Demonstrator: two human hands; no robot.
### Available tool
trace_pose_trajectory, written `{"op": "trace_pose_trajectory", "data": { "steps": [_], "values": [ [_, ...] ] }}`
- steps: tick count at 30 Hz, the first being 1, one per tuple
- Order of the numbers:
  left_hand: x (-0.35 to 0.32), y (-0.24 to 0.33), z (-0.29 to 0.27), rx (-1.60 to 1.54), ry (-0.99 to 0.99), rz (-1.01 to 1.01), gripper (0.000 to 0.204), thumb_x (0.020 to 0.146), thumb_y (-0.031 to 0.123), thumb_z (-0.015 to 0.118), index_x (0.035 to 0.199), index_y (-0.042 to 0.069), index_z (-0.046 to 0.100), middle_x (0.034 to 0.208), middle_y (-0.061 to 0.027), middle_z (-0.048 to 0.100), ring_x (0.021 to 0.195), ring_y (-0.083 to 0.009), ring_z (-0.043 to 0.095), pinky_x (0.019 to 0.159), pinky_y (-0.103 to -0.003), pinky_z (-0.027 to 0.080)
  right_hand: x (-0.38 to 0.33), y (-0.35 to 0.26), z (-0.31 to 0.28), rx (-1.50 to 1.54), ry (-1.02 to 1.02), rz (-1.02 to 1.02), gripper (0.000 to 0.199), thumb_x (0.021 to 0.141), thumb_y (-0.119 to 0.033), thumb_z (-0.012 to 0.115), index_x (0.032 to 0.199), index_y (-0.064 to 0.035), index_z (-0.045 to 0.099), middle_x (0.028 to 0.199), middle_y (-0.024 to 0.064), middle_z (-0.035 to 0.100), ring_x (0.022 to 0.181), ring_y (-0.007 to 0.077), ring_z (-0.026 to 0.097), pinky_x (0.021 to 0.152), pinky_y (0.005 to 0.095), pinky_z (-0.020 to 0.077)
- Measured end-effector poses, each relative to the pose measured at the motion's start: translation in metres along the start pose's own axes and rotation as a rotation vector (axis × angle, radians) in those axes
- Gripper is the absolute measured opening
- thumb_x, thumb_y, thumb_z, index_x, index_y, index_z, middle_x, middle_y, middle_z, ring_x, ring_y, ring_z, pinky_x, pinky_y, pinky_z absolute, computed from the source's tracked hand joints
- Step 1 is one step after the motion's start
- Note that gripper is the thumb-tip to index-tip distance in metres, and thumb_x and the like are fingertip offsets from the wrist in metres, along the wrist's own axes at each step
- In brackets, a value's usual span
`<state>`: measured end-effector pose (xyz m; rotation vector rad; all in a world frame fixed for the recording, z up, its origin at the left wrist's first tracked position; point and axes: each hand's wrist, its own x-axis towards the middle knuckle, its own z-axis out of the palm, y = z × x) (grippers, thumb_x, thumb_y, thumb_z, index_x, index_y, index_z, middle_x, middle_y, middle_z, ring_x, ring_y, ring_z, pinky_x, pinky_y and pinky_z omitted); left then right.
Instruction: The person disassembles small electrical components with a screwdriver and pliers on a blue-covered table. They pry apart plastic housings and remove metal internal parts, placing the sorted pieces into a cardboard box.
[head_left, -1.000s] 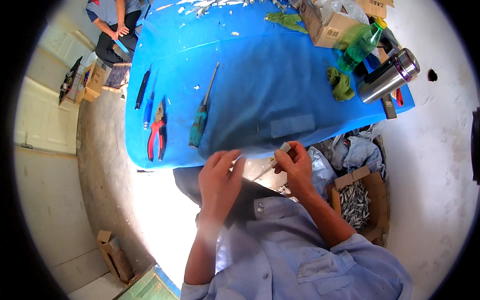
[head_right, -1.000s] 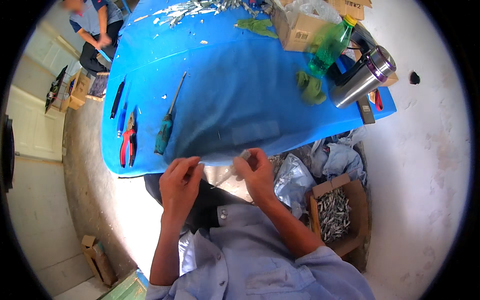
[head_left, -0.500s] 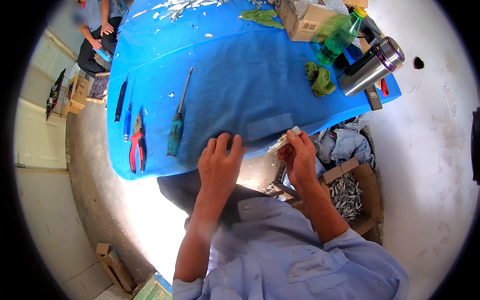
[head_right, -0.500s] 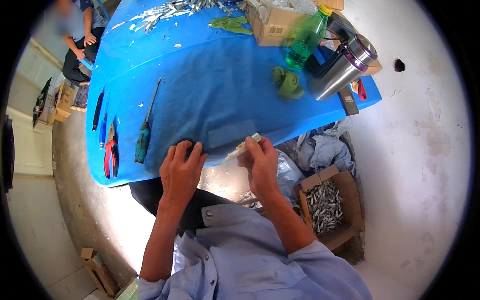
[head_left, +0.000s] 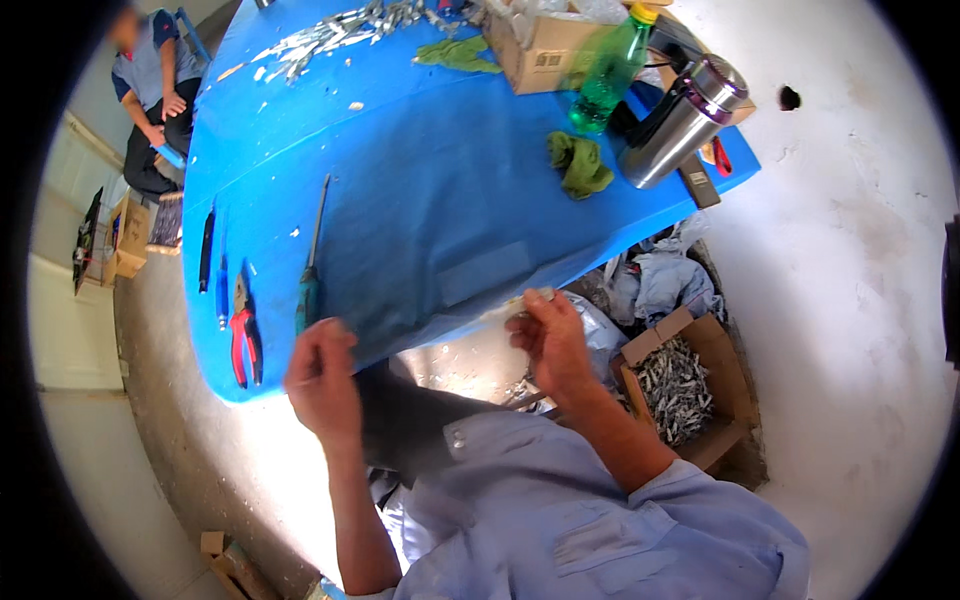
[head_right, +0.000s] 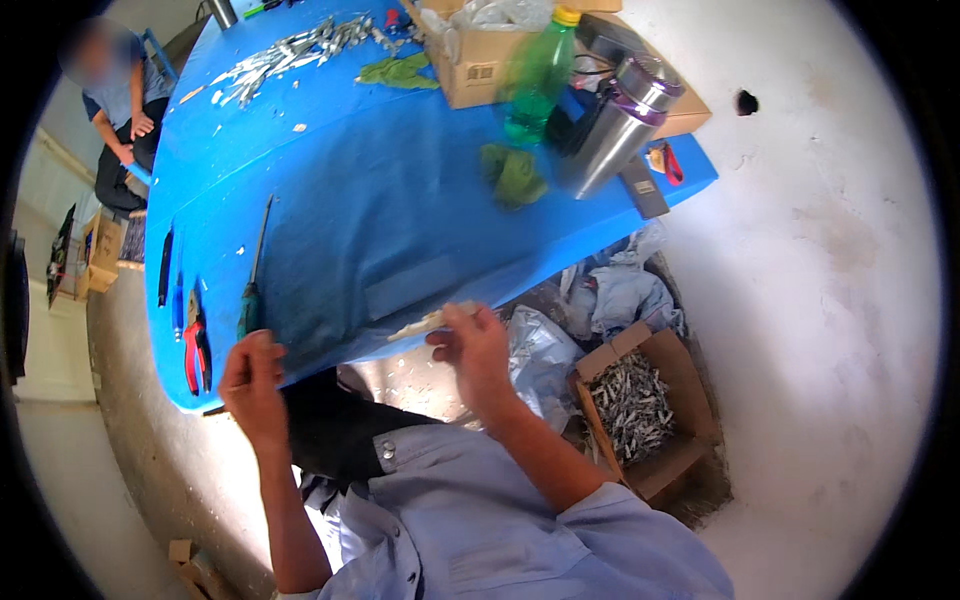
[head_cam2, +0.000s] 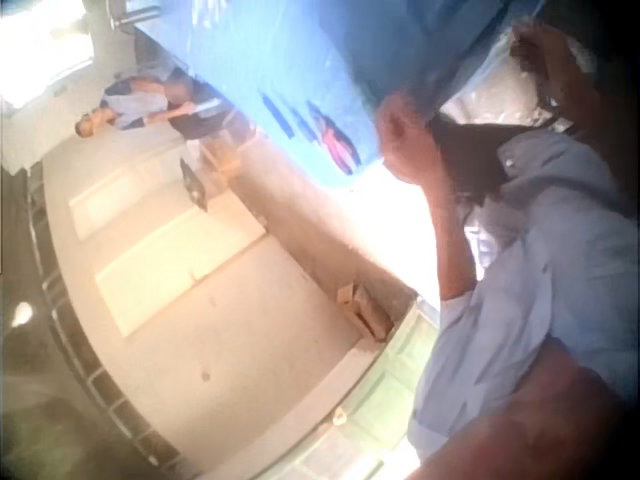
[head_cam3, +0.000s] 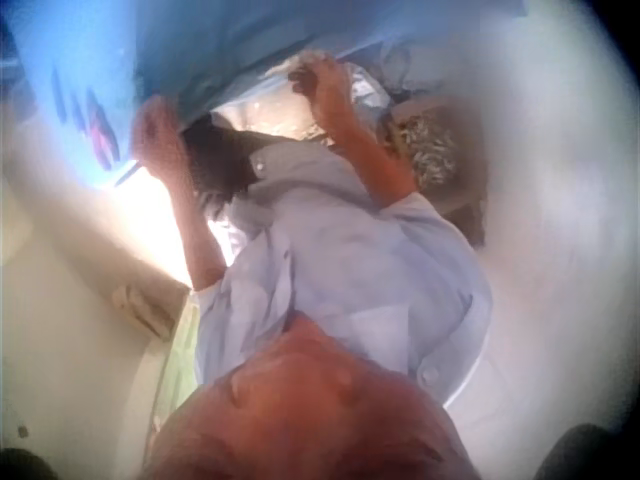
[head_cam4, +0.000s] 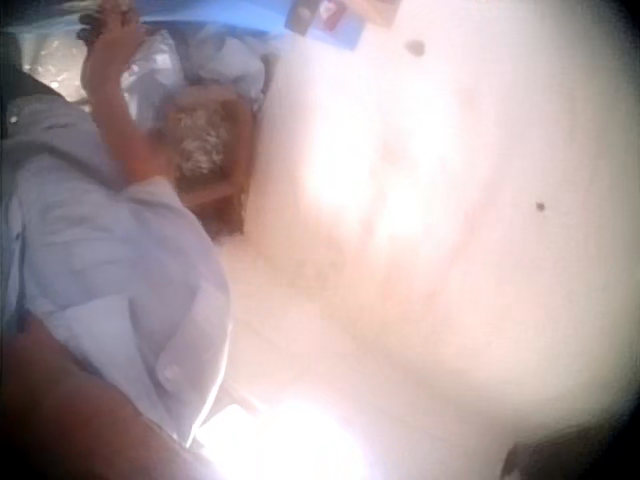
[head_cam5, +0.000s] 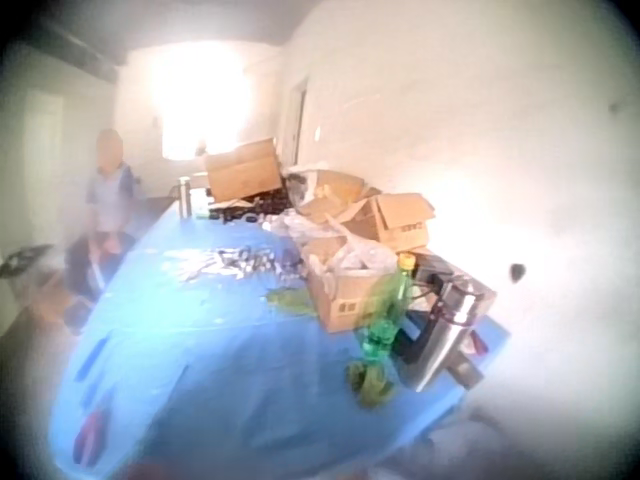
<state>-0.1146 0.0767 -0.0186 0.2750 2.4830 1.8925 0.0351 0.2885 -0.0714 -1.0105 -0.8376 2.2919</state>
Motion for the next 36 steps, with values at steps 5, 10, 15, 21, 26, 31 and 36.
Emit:
{"op": "trace_pose_trajectory", "data": {
  "steps": [5,10,15,21,26,31,36],
  "values": [
    [0.01,0.025,0.003,-0.246,0.135,0.012,0.021,0.107,0.022,0.065,0.098,0.004,0.073,0.082,-0.0025,0.069,0.067,-0.0057,0.05,0.059,-0.023,0.039,-0.013,0.019,0.007,-0.047,-0.031,0.044,0.027,0.099,-0.022,0.075,0.113,-0.0047,0.06,0.1,0.0088,0.069,0.08,0.0192,0.073,0.06,0.0291,0.056],
    [-0.079,0.115,0.069,0.079,-0.631,0.601,0.036,0.08,0.002,0.08,0.115,0.005,0.072,0.115,-0.0149,0.073,0.101,-0.0338,0.073,0.088,-0.04,0.058,-0.043,0.019,0.039,-0.067,0.048,0.117,0.032,0.098,-0.024,0.077,0.115,-0.0036,0.059,0.098,0.0071,0.068,0.081,0.0162,0.071,0.064,0.0276,0.0552],
    [-0.069,0.09,0.051,0.327,-0.402,0.642,0.035,0.081,0.008,0.083,0.114,0.003,0.072,0.117,-0.0134,0.073,0.105,-0.0334,0.071,0.089,-0.044,0.057,-0.024,0.017,0.018,-0.11,-0.076,0.013,0.035,0.097,-0.023,0.078,0.118,-0.0037,0.057,0.095,0.0065,0.068,0.079,0.0158,0.071,0.063,0.0274,0.0545],
    [-0.064,0.056,0.038,0.627,-0.346,0.765,0.038,0.083,0.01,0.082,0.118,0.003,0.071,0.117,-0.0138,0.072,0.106,-0.0342,0.069,0.09,-0.044,0.055,-0.025,0.026,0.025,-0.148,-0.116,-0.021,0.038,0.098,-0.021,0.077,0.12,-0.0006,0.055,0.096,0.0098,0.07,0.078,0.0155,0.071,0.061,0.0273,0.0553],
    [-0.065,0.027,0.043,0.631,-0.504,0.506,0.032,0.089,0.011,0.078,0.119,0.003,0.071,0.109,-0.0164,0.075,0.097,-0.0339,0.072,0.086,-0.042,0.054,-0.025,0.024,0.023,-0.281,-0.286,-0.014,0.035,0.099,-0.019,0.075,0.12,0.0017,0.057,0.095,0.0078,0.071,0.084,0.0124,0.069,0.067,0.0262,0.0552],
    [-0.045,0.017,0.041,0.552,-0.423,0.476,0.026,0.093,0.014,0.073,0.117,0.004,0.071,0.102,-0.0174,0.075,0.09,-0.0371,0.072,0.079,-0.045,0.054,-0.014,0.0,0.003,-0.517,-0.232,-0.102,0.028,0.101,-0.025,0.073,0.115,-0.0026,0.065,0.096,0.005,0.072,0.084,0.0124,0.069,0.071,0.0286,0.0555],
    [-0.004,0.01,0.036,0.528,-0.243,0.36,0.024,0.098,0.013,0.068,0.119,0.002,0.069,0.106,-0.019,0.074,0.095,-0.0398,0.07,0.082,-0.047,0.055,0.033,-0.08,-0.065,-1.068,0.213,-0.733,0.027,0.099,-0.027,0.074,0.11,-0.0026,0.07,0.098,0.0088,0.074,0.085,0.0191,0.07,0.074,0.0353,0.0552]
  ]
}}
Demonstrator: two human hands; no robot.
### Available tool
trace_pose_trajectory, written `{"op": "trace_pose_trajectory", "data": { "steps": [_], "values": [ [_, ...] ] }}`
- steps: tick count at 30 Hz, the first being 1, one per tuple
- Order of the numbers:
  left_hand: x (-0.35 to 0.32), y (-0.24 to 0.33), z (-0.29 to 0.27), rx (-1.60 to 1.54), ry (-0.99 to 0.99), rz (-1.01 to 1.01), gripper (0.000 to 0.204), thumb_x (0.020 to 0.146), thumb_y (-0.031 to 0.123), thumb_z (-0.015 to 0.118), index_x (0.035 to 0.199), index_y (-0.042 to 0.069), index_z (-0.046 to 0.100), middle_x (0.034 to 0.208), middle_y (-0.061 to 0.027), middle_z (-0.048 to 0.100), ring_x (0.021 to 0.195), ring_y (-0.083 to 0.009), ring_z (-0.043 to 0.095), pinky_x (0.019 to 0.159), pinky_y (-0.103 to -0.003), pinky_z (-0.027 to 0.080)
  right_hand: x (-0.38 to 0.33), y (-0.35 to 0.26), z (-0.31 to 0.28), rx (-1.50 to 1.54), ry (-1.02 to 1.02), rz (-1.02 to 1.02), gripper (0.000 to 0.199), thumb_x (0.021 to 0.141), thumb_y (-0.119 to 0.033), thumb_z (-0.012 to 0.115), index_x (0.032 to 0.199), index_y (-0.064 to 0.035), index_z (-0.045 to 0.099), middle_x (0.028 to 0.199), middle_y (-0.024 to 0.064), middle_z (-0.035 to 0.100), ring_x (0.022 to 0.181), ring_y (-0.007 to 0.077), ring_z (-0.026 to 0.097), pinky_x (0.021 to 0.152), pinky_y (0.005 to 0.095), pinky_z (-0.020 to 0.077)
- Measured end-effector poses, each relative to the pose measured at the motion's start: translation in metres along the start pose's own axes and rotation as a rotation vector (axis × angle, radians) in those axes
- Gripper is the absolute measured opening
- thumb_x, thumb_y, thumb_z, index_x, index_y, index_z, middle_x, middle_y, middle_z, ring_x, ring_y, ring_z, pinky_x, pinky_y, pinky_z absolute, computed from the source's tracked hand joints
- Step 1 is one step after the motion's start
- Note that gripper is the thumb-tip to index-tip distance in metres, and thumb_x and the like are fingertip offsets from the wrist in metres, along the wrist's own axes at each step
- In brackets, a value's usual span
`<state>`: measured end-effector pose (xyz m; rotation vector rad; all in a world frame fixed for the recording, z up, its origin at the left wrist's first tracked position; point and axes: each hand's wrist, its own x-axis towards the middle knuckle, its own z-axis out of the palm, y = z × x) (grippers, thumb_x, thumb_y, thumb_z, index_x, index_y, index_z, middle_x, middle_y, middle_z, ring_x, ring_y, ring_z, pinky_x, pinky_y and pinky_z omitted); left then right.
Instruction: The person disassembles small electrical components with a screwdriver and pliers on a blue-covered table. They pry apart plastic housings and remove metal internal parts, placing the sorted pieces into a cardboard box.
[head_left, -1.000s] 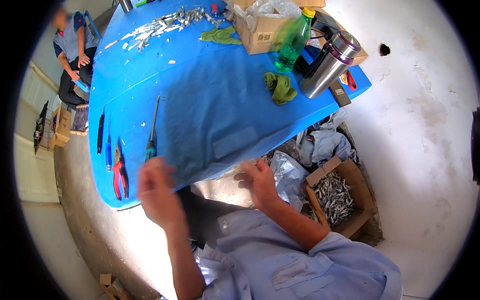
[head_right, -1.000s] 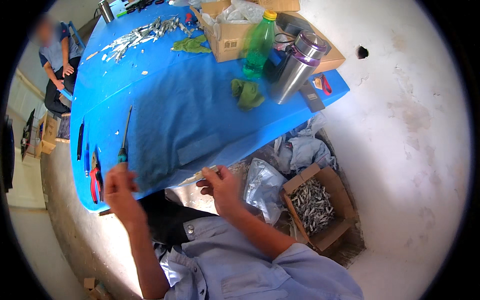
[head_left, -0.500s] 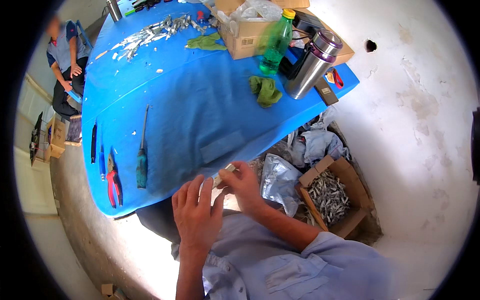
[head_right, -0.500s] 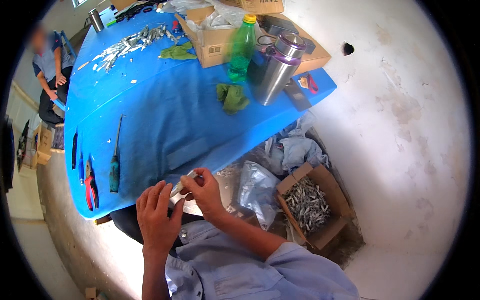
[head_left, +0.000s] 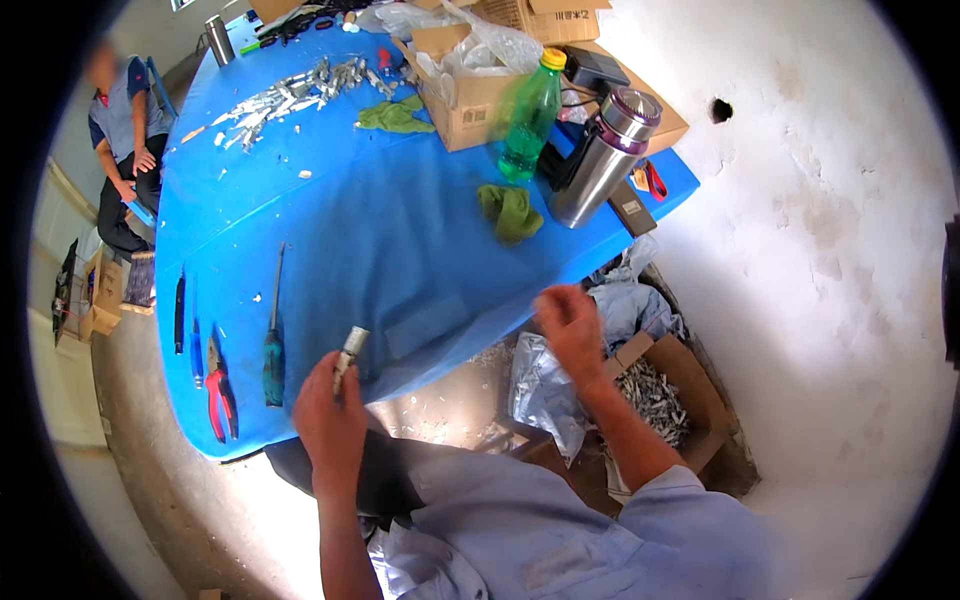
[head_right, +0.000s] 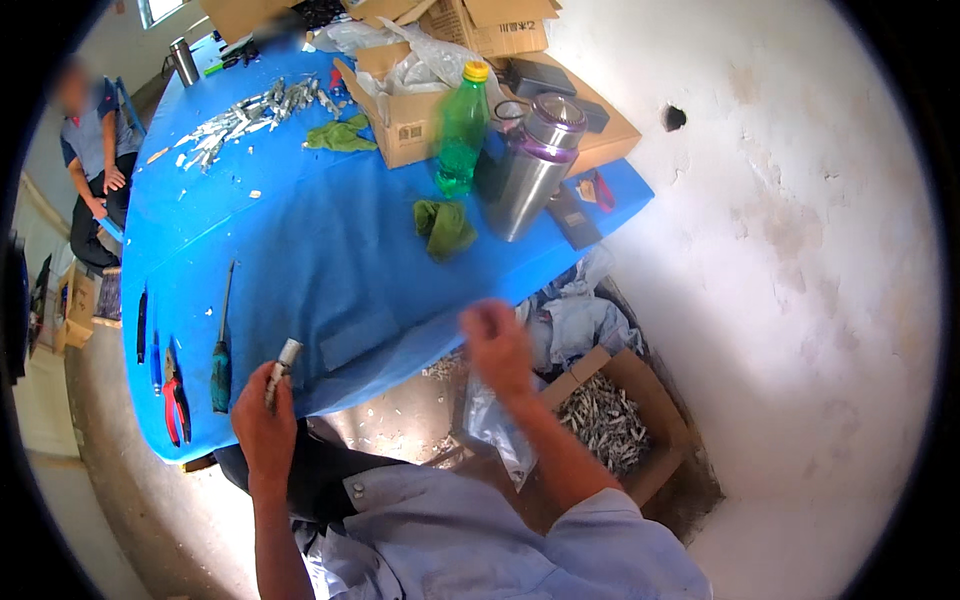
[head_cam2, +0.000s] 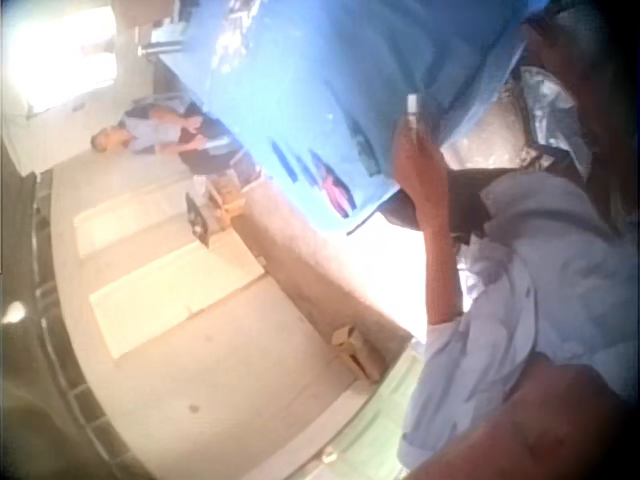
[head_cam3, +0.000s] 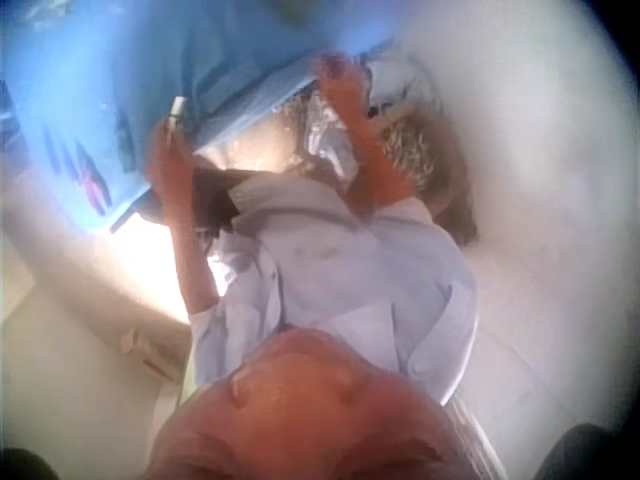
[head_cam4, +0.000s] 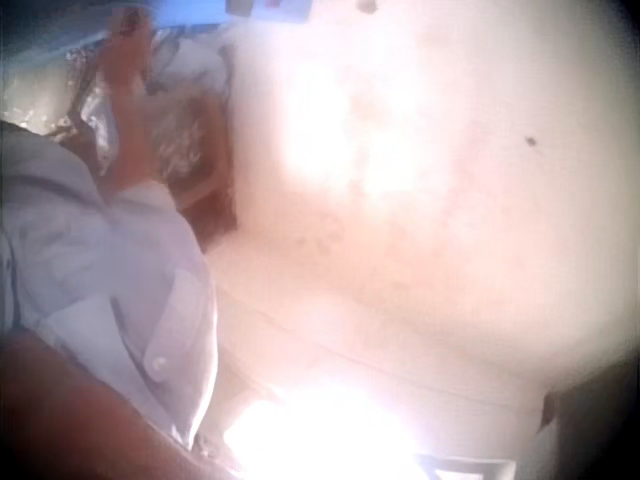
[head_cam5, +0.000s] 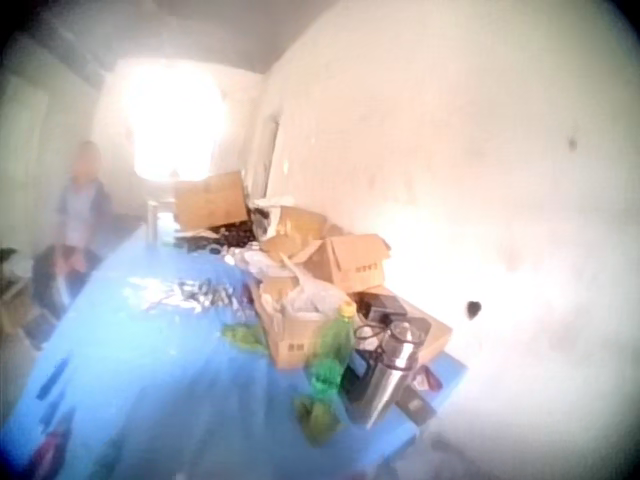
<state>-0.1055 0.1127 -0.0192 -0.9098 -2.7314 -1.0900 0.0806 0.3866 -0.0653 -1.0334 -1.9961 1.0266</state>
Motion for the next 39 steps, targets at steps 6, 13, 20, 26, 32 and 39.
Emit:
{"op": "trace_pose_trajectory", "data": {
  "steps": [6,13,20,26,32,39],
  "values": [
    [0.039,-0.027,0.021,0.196,0.118,0.093,0.024,0.095,0.01,0.069,0.119,0.004,0.069,0.111,-0.0152,0.07,0.103,-0.0365,0.067,0.088,-0.048,0.052,0.132,0.052,-0.087,-0.485,0.376,-0.299,0.031,0.088,-0.024,0.077,0.112,-0.0053,0.071,0.11,0.0177,0.072,0.098,0.0361,0.069,0.087,0.0458,0.0559],
    [0.026,-0.033,0.02,0.285,0.18,0.162,0.04,0.089,0.011,0.075,0.128,0.007,0.065,0.127,-0.0137,0.066,0.12,-0.0349,0.06,0.104,-0.05,0.044,0.204,0.092,-0.102,-0.658,0.119,-0.066,0.073,0.083,-0.044,0.084,0.141,-0.008,0.06,0.13,0.0157,0.069,0.123,0.0368,0.064,0.104,0.0488,0.0509],
    [-0.013,0.003,-0.008,0.208,0.265,0.364,0.035,0.084,0.005,0.075,0.118,0.005,0.068,0.122,-0.0103,0.067,0.11,-0.0298,0.064,0.101,-0.047,0.044,0.206,0.104,-0.111,-0.707,0.08,-0.175,0.062,0.092,-0.036,0.077,0.139,0.0002,0.06,0.125,0.0265,0.067,0.116,0.0423,0.065,0.101,0.0488,0.0518],
    [-0.059,0.018,-0.01,0.053,0.189,0.457,0.032,0.083,0.006,0.075,0.114,0.006,0.07,0.114,-0.0093,0.071,0.104,-0.0259,0.067,0.096,-0.045,0.047,0.185,0.084,-0.113,-0.704,0.029,-0.175,0.061,0.092,-0.036,0.076,0.139,-0.0003,0.059,0.126,0.0246,0.066,0.116,0.043,0.064,0.1,0.0503,0.0514],
    [-0.083,-0.001,-0.001,-0.007,0.157,0.436,0.027,0.086,0.009,0.075,0.112,0.005,0.071,0.112,-0.0097,0.073,0.101,-0.0253,0.068,0.093,-0.04,0.049,0.171,0.088,-0.119,-0.582,-0.001,-0.215,0.061,0.085,-0.033,0.084,0.13,0.002,0.062,0.112,0.0231,0.07,0.102,0.0373,0.069,0.091,0.0463,0.0546],
    [-0.101,-0.022,0.014,-0.076,0.118,0.351,0.028,0.089,0.011,0.075,0.115,0.005,0.069,0.106,-0.008,0.072,0.098,-0.0281,0.069,0.086,-0.041,0.056,0.173,0.082,-0.122,-0.517,-0.116,-0.144,0.063,0.079,-0.029,0.085,0.126,0.0063,0.063,0.1,0.0241,0.075,0.091,0.0339,0.075,0.083,0.044,0.0581]
  ]
}}
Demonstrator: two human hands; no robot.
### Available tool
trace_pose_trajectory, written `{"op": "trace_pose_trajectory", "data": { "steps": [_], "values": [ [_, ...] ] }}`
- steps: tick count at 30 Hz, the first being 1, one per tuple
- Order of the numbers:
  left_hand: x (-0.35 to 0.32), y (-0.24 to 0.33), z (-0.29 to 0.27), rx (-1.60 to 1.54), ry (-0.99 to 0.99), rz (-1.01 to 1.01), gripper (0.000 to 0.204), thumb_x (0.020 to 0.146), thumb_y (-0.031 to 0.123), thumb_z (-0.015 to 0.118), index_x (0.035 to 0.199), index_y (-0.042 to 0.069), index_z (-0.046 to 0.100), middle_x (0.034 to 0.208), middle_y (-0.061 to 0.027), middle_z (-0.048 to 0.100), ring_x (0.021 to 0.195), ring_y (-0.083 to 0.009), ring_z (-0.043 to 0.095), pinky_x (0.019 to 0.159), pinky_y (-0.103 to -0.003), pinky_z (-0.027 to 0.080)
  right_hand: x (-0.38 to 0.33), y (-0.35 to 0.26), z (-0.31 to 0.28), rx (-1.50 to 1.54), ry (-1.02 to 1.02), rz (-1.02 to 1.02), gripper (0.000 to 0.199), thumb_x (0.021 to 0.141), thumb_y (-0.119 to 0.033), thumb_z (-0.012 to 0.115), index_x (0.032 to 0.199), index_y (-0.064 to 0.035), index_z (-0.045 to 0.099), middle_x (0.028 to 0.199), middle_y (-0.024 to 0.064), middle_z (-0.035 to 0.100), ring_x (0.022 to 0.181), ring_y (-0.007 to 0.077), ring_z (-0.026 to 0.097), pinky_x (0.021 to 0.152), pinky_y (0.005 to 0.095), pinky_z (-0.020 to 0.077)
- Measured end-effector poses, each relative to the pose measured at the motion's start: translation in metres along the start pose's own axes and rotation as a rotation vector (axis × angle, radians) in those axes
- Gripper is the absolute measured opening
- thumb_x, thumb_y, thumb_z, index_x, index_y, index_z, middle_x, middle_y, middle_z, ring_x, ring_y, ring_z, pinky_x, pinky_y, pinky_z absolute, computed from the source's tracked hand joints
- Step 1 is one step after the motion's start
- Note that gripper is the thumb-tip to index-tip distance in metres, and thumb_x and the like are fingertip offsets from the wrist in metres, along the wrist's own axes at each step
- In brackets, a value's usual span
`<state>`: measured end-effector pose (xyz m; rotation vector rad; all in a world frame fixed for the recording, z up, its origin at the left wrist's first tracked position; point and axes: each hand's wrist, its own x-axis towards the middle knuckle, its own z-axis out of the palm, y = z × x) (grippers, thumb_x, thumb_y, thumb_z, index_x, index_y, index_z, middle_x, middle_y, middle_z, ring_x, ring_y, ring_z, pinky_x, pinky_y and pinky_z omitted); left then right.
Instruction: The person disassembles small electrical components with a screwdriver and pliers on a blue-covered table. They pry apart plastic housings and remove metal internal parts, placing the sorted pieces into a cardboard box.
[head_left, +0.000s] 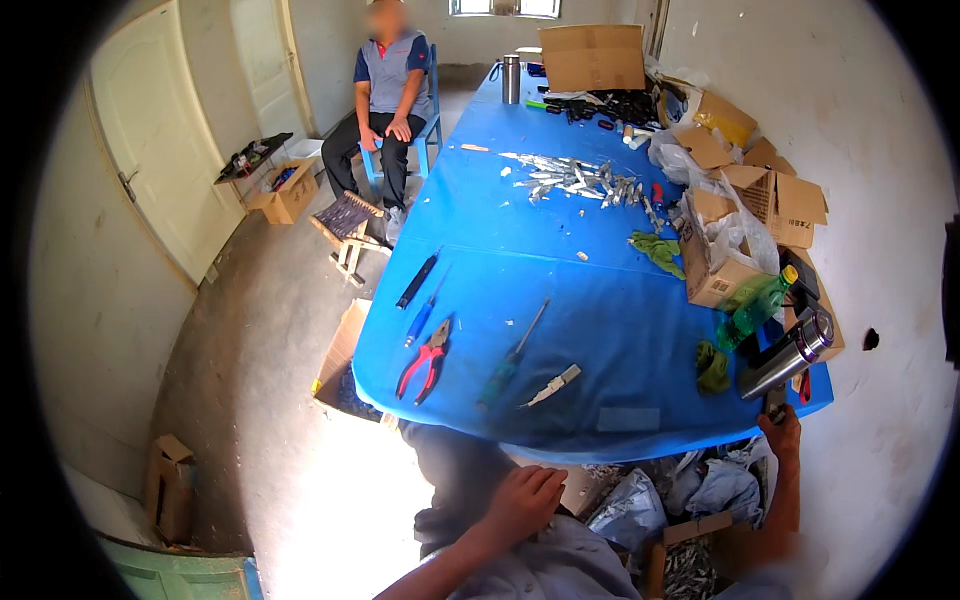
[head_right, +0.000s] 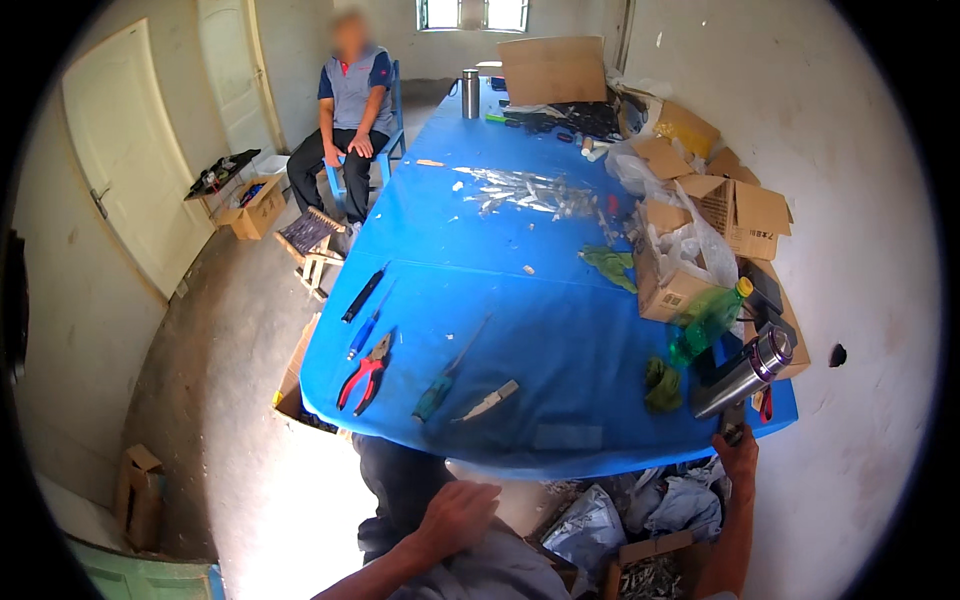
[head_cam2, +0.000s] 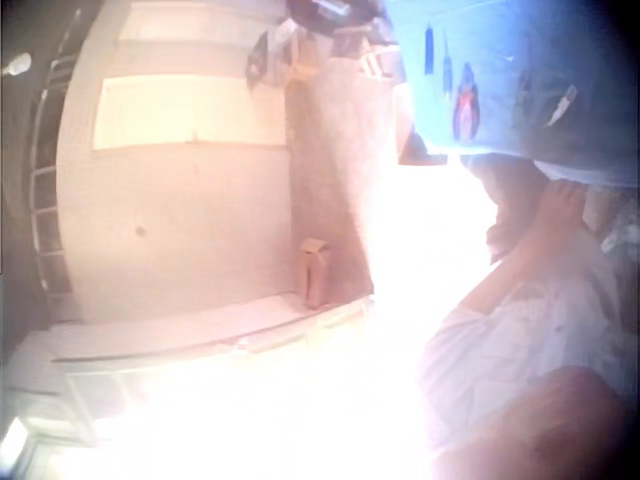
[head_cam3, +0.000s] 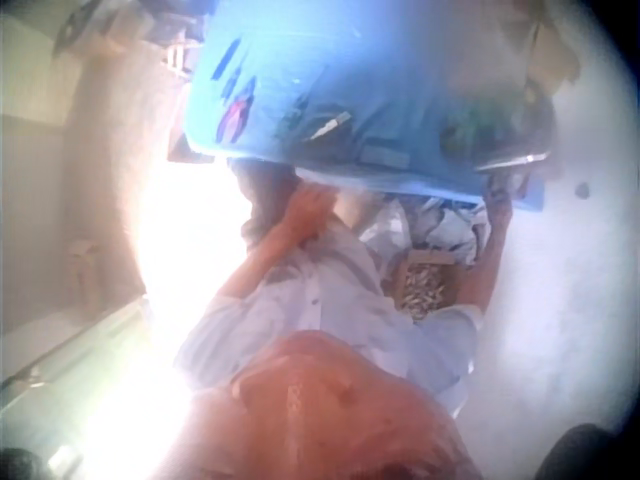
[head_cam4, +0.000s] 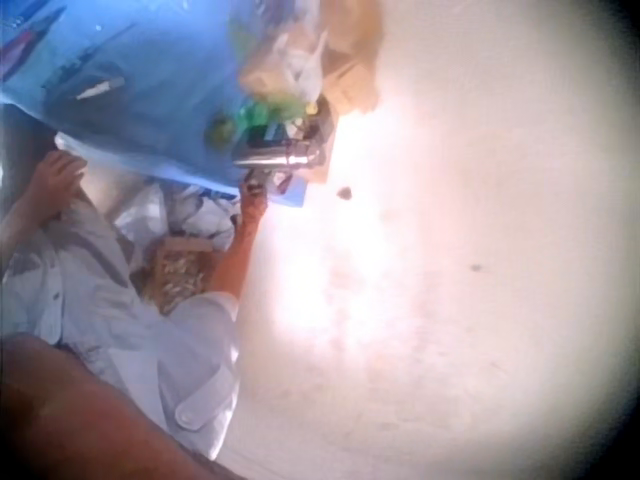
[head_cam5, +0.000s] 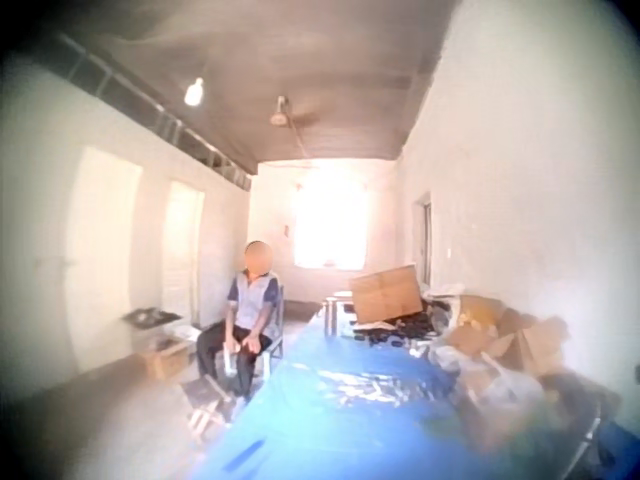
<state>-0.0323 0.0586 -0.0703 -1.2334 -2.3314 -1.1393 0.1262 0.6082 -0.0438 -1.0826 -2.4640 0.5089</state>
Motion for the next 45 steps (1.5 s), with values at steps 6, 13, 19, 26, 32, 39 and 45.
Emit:
{"op": "trace_pose_trajectory", "data": {
  "steps": [6,13,19,26,32,39,45],
  "values": [
    [-0.013,-0.004,0.009,-0.077,-0.036,-0.094,0.025,0.091,0.013,0.074,0.113,0.003,0.071,0.104,-0.0136,0.074,0.095,-0.0324,0.071,0.082,-0.043,0.057,-0.006,-0.001,-0.007,-0.234,-0.019,0.006,0.062,0.079,-0.024,0.081,0.128,0.0062,0.058,0.102,0.0239,0.075,0.089,0.0347,0.075,0.081,0.0448,0.0586],
    [-0.019,-0.008,0.014,-0.131,-0.026,-0.134,0.027,0.092,0.015,0.074,0.116,0.002,0.071,0.102,-0.0163,0.074,0.093,-0.0342,0.071,0.081,-0.044,0.058,-0.075,0.018,-0.036,1.158,-0.372,0.44,0.07,0.087,-0.024,0.077,0.148,-0.0063,0.047,0.115,0.0133,0.069,0.094,0.0254,0.069,0.07,0.0395,0.0587],
    [-0.029,-0.012,0.002,-0.122,-0.052,-0.14,0.027,0.092,0.014,0.074,0.116,0.001,0.072,0.103,-0.0159,0.075,0.092,-0.0335,0.071,0.081,-0.043,0.058,-0.198,-0.087,-0.019,1.528,-0.269,0.314,0.085,0.082,-0.024,0.085,0.155,-0.0117,0.042,0.135,0.0176,0.063,0.121,0.0352,0.067,0.099,0.0537,0.0616],
    [-0.019,-0.008,0.005,-0.037,-0.132,-0.088,0.028,0.092,0.013,0.07,0.118,0.003,0.069,0.101,-0.0144,0.072,0.097,-0.0333,0.069,0.085,-0.044,0.056,-0.195,-0.189,-0.013,1.949,-0.494,0.105,0.089,0.079,-0.025,0.085,0.153,-0.0014,0.042,0.144,0.022,0.056,0.128,0.0392,0.059,0.11,0.0661,0.0455],
    [-0.027,-0.01,0.015,0.004,-0.117,-0.162,0.029,0.093,0.016,0.069,0.118,0.003,0.07,0.104,-0.0171,0.072,0.098,-0.0358,0.068,0.085,-0.047,0.055,-0.159,-0.267,0.01,2.181,-0.768,-0.009,0.089,0.102,-0.07,0.04,0.158,-0.0015,0.039,0.154,0.0292,0.049,0.134,0.0462,0.056,0.114,0.0697,0.0387],
    [-0.016,0.0,0.009,0.039,-0.102,-0.138,0.023,0.085,0.003,0.074,0.108,0.002,0.072,0.094,-0.0133,0.074,0.086,-0.0341,0.069,0.077,-0.043,0.056,-0.146,-0.296,0.023,2.258,-0.784,0.128,0.084,0.108,-0.067,0.027,0.161,-0.0015,0.036,0.157,0.0329,0.045,0.135,0.0493,0.056,0.113,0.0697,0.0394],
    [-0.013,-0.004,0.013,0.037,-0.1,-0.12,0.022,0.086,0.003,0.074,0.107,0.001,0.071,0.095,-0.0132,0.074,0.086,-0.0338,0.069,0.076,-0.042,0.056,-0.14,-0.29,0.03,2.191,-0.757,0.085,0.076,0.11,-0.057,0.028,0.16,-0.001,0.038,0.156,0.0331,0.046,0.135,0.0485,0.056,0.114,0.0683,0.0394]
  ]
}}
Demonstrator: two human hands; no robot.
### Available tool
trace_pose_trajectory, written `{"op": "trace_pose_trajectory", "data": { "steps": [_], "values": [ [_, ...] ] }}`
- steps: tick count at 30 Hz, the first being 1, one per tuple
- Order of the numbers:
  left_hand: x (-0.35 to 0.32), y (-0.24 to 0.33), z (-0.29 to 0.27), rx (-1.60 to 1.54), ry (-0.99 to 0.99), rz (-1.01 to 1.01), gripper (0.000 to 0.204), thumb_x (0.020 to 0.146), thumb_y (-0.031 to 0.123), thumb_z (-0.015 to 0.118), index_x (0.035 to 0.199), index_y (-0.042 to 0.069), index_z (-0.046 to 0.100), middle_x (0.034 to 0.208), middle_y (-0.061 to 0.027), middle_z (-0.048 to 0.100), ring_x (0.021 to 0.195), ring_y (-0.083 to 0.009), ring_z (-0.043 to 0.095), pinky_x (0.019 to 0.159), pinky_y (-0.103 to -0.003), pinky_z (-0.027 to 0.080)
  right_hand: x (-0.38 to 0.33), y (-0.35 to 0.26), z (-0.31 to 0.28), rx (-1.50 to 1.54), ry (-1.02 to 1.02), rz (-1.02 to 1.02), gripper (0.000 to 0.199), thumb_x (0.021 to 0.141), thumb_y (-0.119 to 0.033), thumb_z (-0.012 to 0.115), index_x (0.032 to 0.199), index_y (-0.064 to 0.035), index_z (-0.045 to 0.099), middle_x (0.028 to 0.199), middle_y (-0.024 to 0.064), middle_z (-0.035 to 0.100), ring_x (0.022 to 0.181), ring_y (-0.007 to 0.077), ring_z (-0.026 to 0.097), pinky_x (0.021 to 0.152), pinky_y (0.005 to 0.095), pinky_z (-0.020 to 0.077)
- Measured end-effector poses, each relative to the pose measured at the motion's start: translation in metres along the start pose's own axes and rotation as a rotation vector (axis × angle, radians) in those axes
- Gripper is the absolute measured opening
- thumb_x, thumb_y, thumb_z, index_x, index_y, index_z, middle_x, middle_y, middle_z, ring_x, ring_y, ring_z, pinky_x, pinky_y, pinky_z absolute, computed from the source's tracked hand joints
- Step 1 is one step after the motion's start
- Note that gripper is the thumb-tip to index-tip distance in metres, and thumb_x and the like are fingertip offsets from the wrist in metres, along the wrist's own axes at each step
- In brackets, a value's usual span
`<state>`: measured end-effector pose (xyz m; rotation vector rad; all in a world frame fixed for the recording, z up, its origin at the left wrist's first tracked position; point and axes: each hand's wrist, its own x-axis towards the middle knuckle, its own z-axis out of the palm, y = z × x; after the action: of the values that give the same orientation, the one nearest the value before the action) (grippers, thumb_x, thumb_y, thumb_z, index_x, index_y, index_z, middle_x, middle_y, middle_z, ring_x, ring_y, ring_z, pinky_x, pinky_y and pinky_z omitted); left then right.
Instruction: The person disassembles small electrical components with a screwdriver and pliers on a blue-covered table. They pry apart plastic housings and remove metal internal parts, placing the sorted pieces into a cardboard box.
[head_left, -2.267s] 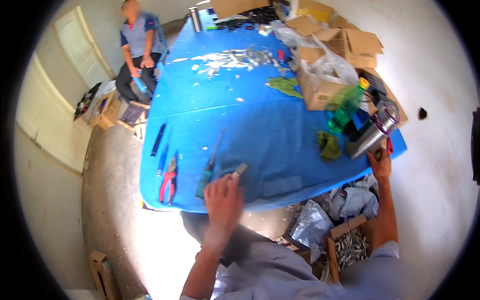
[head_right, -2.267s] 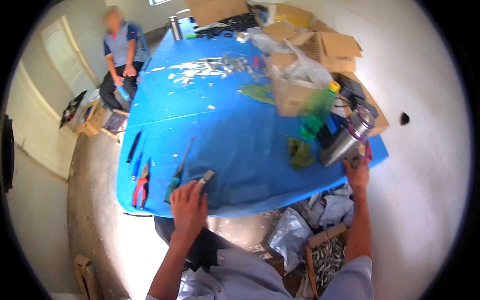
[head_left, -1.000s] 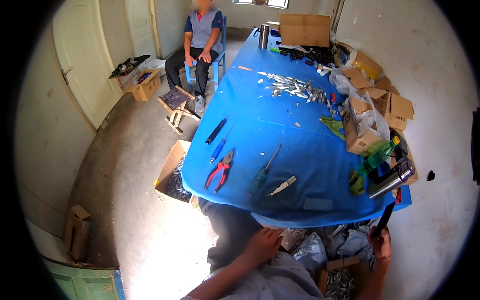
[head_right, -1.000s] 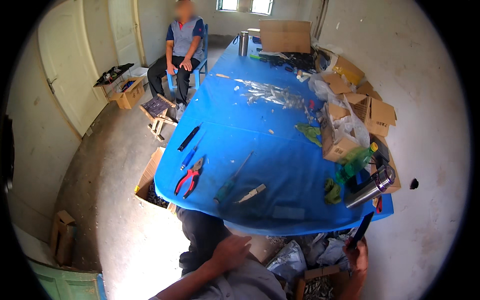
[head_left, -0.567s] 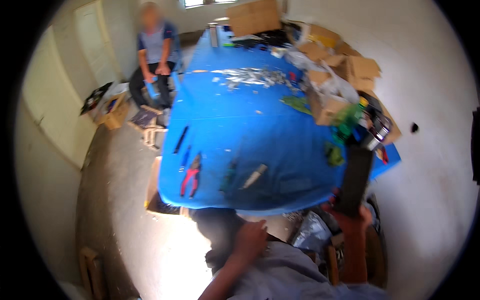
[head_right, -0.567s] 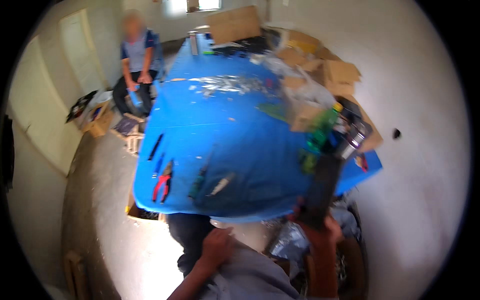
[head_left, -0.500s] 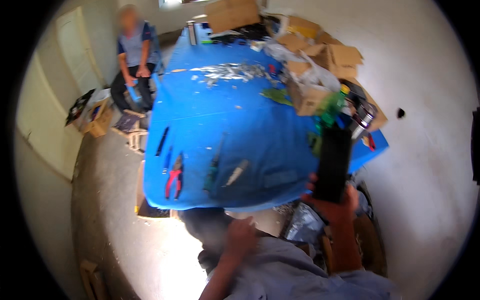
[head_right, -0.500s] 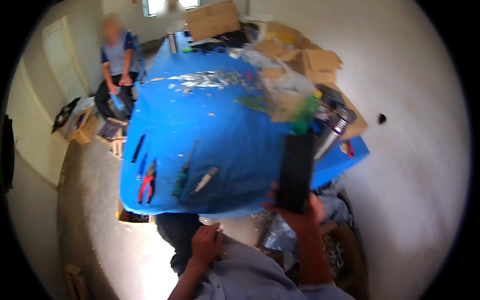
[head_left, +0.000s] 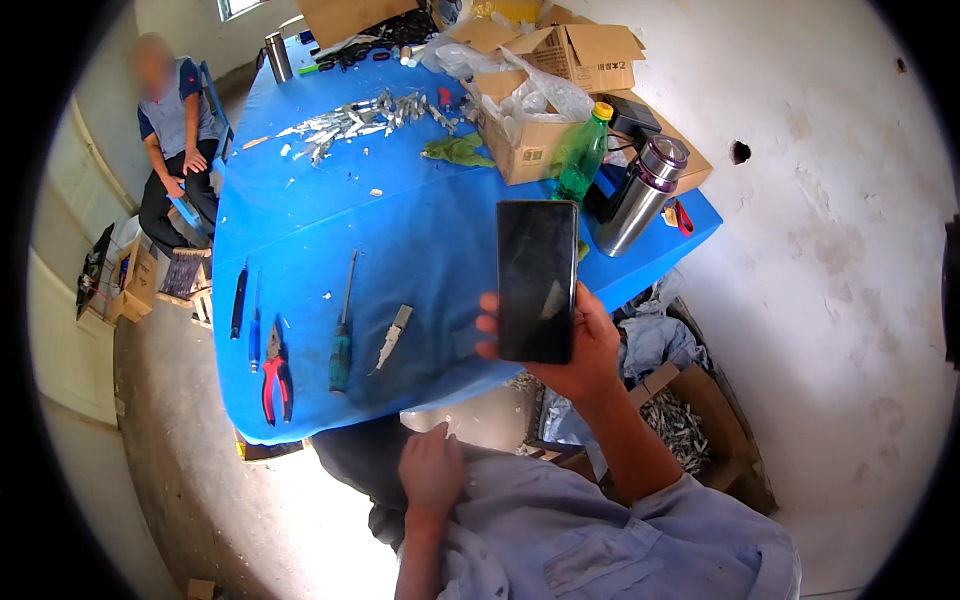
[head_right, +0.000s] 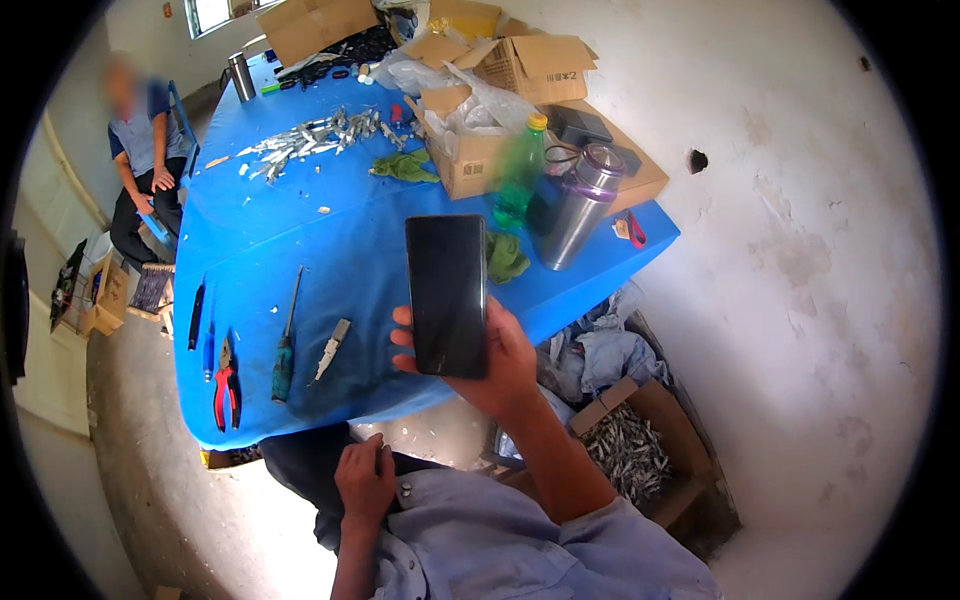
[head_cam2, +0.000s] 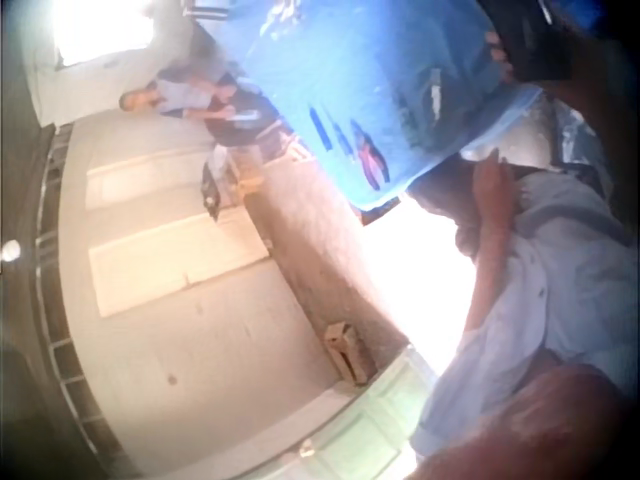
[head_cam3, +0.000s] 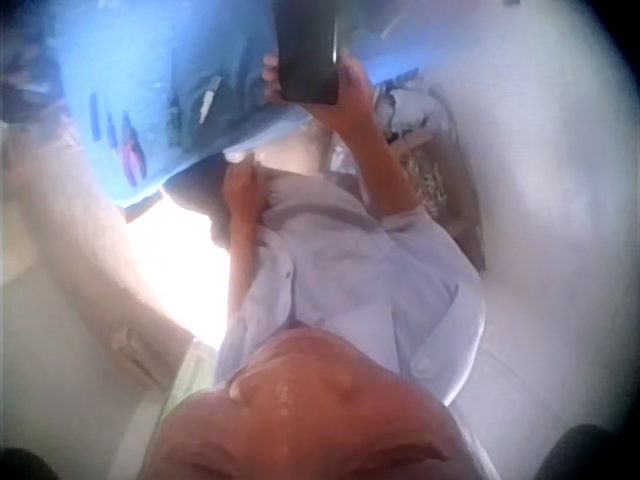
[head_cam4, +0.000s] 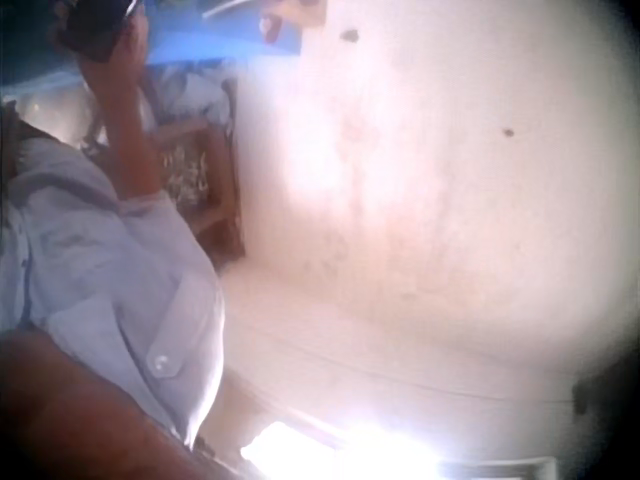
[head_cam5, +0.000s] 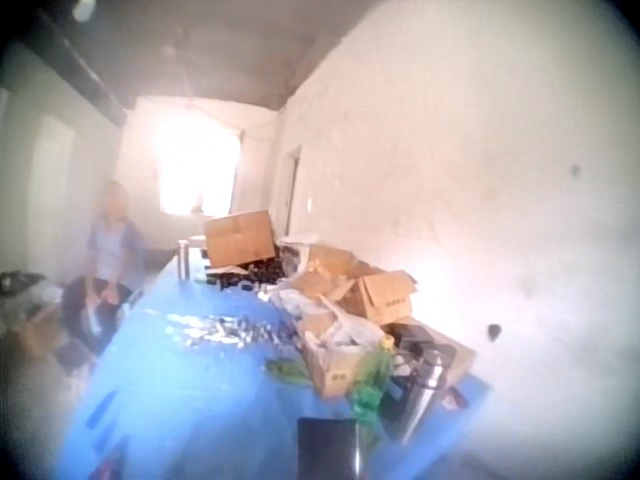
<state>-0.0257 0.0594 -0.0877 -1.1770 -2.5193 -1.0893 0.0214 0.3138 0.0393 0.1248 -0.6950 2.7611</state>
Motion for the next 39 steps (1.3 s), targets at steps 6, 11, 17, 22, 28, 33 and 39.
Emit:
{"op": "trace_pose_trajectory", "data": {
  "steps": [6,11,17,22,28,33,39],
  "values": [
    [0.004,-0.001,0.004,-0.013,0.001,0.004,0.021,0.086,0.002,0.074,0.107,0.001,0.071,0.094,-0.0137,0.073,0.086,-0.0341,0.069,0.077,-0.042,0.055,0.003,-0.005,-0.011,0.037,0.037,0.019,0.076,0.109,-0.058,0.03,0.159,-0.0012,0.039,0.153,0.0324,0.049,0.134,0.0469,0.057,0.114,0.0671,0.0404],
    [0.005,-0.002,0.005,-0.021,0.001,0.019,0.02,0.087,0.002,0.074,0.106,0.0,0.071,0.093,-0.0145,0.073,0.085,-0.0347,0.069,0.076,-0.043,0.055,0.003,-0.007,-0.017,0.038,0.064,0.012,0.078,0.107,-0.06,0.034,0.158,-0.0006,0.041,0.151,0.0317,0.052,0.132,0.0472,0.059,0.113,0.0666,0.0421],
    [0.005,0.001,0.005,-0.001,-0.012,-0.017,0.023,0.086,0.006,0.074,0.108,0.001,0.072,0.094,-0.0146,0.074,0.087,-0.035,0.07,0.08,-0.043,0.057,0.0,-0.012,-0.021,0.042,0.096,0.01,0.077,0.106,-0.059,0.036,0.152,0.0012,0.047,0.142,0.0286,0.059,0.124,0.0444,0.064,0.105,0.0607,0.0512],
    [0.004,-0.001,0.007,-0.001,-0.012,-0.017,0.023,0.086,0.007,0.074,0.108,0.001,0.072,0.093,-0.0141,0.074,0.086,-0.0348,0.07,0.079,-0.043,0.057,-0.003,-0.015,-0.021,0.043,0.101,0.011,0.077,0.107,-0.059,0.034,0.152,0.0024,0.046,0.139,0.0285,0.061,0.121,0.0426,0.066,0.103,0.0573,0.0541],
    [0.005,0.0,0.006,-0.003,0.006,0.005,0.019,0.087,0.004,0.073,0.106,0.001,0.071,0.092,-0.0138,0.073,0.085,-0.0335,0.069,0.076,-0.043,0.055,-0.007,-0.016,-0.022,0.099,0.091,0.029,0.082,0.107,-0.062,0.028,0.156,0.0028,0.04,0.143,0.0311,0.057,0.122,0.0454,0.065,0.104,0.0576,0.0526],
    [0.004,-0.002,0.006,-0.008,0.007,0.016,0.018,0.088,0.003,0.073,0.105,0.0,0.071,0.092,-0.0134,0.072,0.085,-0.0325,0.068,0.075,-0.042,0.055,-0.007,-0.016,-0.023,0.173,0.115,0.043,0.085,0.105,-0.065,0.027,0.154,0.0024,0.045,0.144,0.0333,0.057,0.121,0.0505,0.065,0.103,0.0639,0.0514],
    [0.004,-0.002,0.007,-0.016,0.026,0.021,0.017,0.088,0.003,0.073,0.105,0.0,0.071,0.092,-0.0135,0.072,0.084,-0.0326,0.068,0.075,-0.042,0.054,-0.004,-0.015,-0.026,0.026,0.153,0.001,0.081,0.107,-0.062,0.028,0.156,-0.0003,0.043,0.14,0.0288,0.061,0.115,0.0493,0.068,0.094,0.0611,0.0572]
  ]
}}
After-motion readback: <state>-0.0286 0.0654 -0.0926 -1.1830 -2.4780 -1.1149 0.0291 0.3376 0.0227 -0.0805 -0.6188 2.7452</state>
